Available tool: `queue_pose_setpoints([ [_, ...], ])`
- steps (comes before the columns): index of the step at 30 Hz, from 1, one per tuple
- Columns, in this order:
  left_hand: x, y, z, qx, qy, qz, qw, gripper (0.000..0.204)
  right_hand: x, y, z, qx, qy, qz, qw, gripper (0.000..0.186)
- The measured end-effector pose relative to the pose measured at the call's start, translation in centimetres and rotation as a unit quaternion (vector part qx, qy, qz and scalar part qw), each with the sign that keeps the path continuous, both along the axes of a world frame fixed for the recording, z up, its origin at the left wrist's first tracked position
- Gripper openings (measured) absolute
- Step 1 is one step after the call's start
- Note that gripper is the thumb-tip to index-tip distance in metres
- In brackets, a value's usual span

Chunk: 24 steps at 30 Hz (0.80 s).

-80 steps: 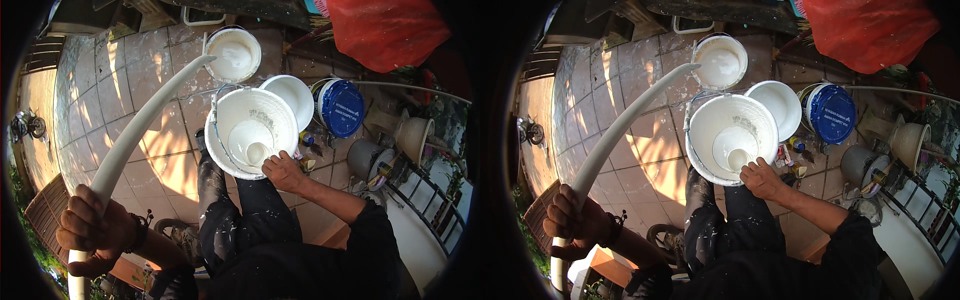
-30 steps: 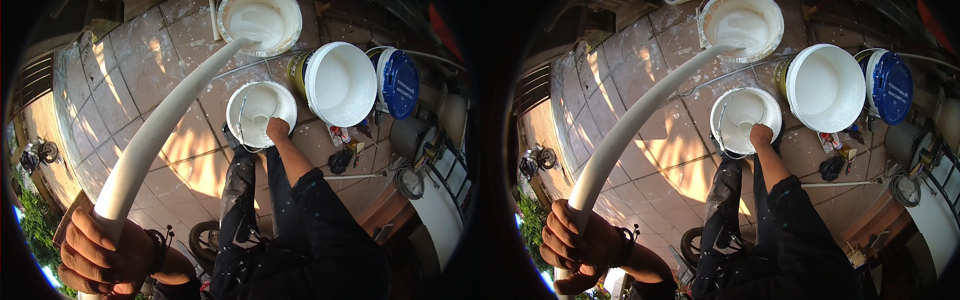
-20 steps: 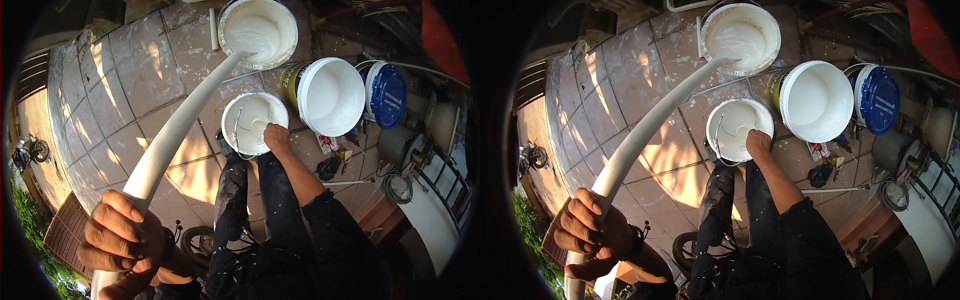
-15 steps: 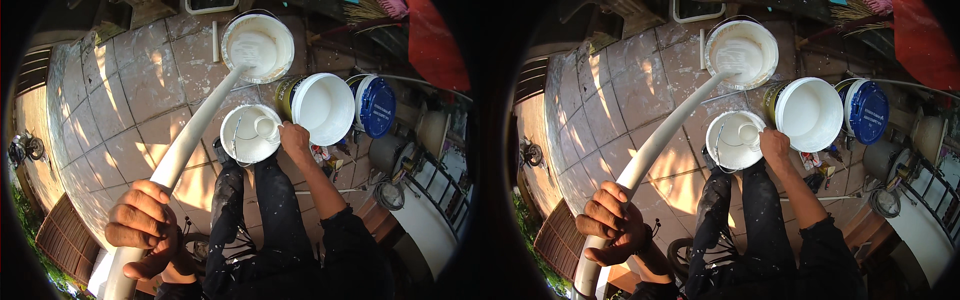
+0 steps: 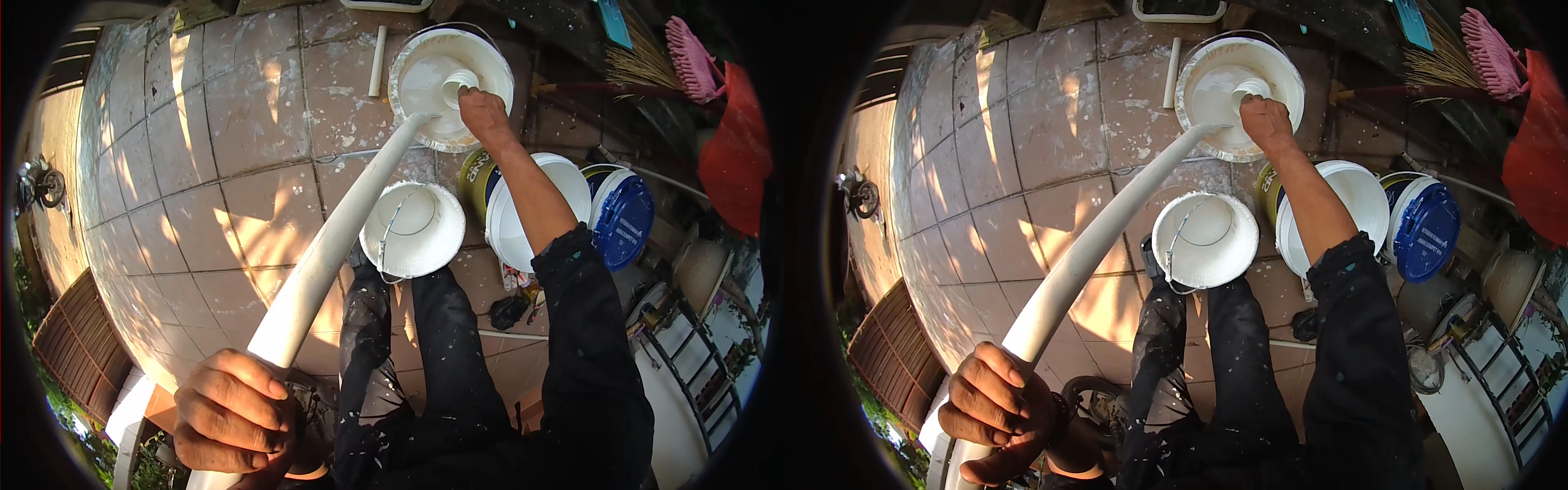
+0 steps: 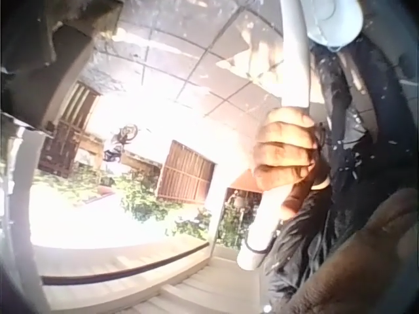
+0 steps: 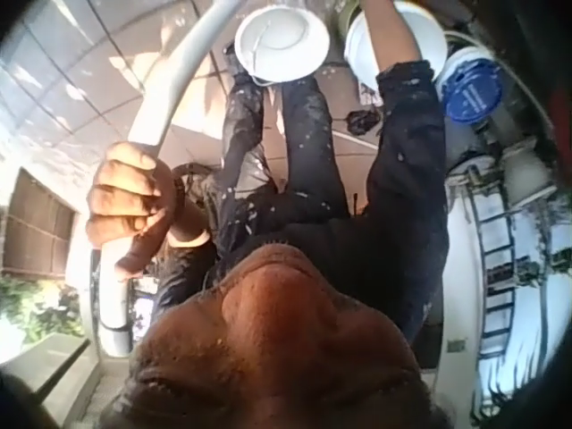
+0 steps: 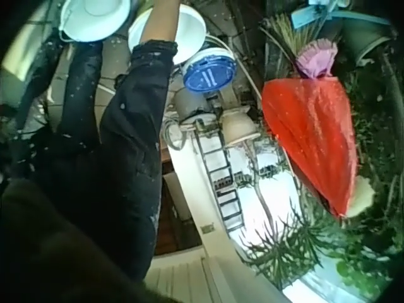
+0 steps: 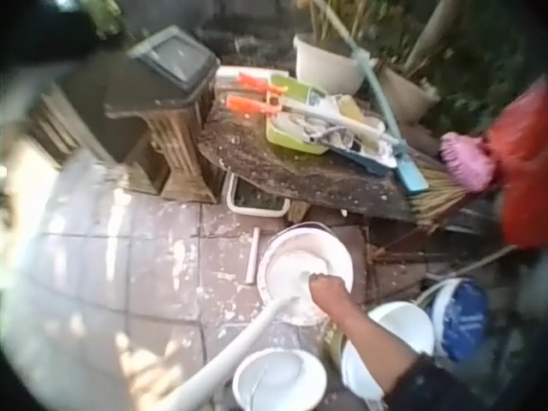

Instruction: Pouring paint into buckets and stirring the mixture with a pipe.

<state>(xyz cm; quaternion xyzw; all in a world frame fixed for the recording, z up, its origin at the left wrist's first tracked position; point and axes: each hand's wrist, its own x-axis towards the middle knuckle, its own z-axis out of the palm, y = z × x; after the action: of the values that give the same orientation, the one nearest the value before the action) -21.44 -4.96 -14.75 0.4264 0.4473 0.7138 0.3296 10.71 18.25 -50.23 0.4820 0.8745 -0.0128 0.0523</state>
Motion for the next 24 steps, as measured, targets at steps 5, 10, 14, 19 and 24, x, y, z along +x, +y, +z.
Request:
queue_pose_setpoints([
  [5, 0.9, -0.1, 2.1, -0.027, -0.009, 0.057, 0.998, 0.047, -3.2, -0.9, -4.2, 0.049, -0.054, 0.066, 0.995, 0.014],
  [10, 0.6, 0.3, 1.4, -0.019, -0.020, 0.025, 0.999, 0.046, -2.9, -2.0, -5.7, 0.078, -0.053, 0.109, 0.990, 0.005],
  [14, -0.7, 0.7, 0.6, 0.017, 0.043, -0.066, 0.997, 0.035, -2.3, -2.2, -6.6, 0.040, -0.052, 0.119, 0.991, 0.006],
  [19, -0.5, 1.0, 0.7, 0.016, 0.012, -0.078, 0.997, 0.036, -1.6, -1.9, -6.4, 0.003, -0.039, 0.090, 0.995, 0.012],
  [24, 0.2, 1.4, 1.0, 0.013, 0.024, -0.068, 0.997, 0.039, -1.4, 0.5, -2.1, -0.043, 0.008, 0.012, 0.999, 0.020],
])
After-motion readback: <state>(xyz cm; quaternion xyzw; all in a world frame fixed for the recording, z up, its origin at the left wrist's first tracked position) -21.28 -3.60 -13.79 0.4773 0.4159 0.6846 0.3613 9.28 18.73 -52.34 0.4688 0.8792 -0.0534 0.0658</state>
